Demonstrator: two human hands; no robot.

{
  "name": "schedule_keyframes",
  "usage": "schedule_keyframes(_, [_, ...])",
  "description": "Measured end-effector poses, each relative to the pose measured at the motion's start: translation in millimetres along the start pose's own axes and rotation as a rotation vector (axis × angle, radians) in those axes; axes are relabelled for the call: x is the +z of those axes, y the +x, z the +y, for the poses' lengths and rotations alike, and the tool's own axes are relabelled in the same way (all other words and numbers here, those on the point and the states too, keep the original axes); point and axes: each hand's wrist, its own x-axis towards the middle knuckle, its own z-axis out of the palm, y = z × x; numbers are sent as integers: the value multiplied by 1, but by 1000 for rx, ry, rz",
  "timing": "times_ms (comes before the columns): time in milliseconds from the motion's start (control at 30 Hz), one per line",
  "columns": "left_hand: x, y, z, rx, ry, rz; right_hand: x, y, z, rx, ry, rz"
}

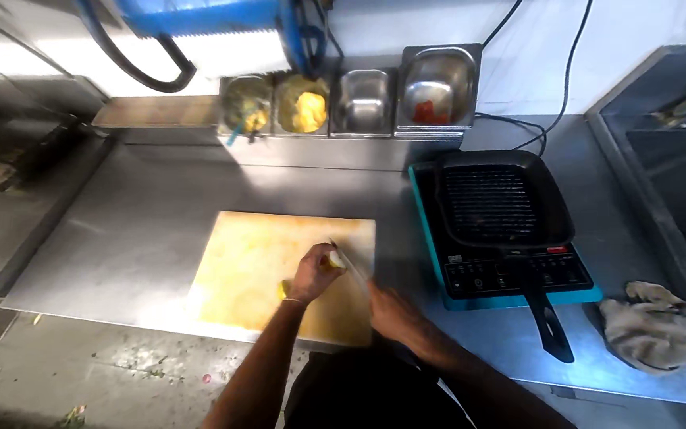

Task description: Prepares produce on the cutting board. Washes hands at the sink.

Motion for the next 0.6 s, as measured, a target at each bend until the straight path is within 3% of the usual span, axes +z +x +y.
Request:
schedule_keyframes(367, [22, -4, -26, 107, -80, 181, -10, -2, -30, 95, -80, -60])
schedule_keyframes(600, [20, -5, -32, 138, -61, 197, 4, 37, -24, 68, -29, -70])
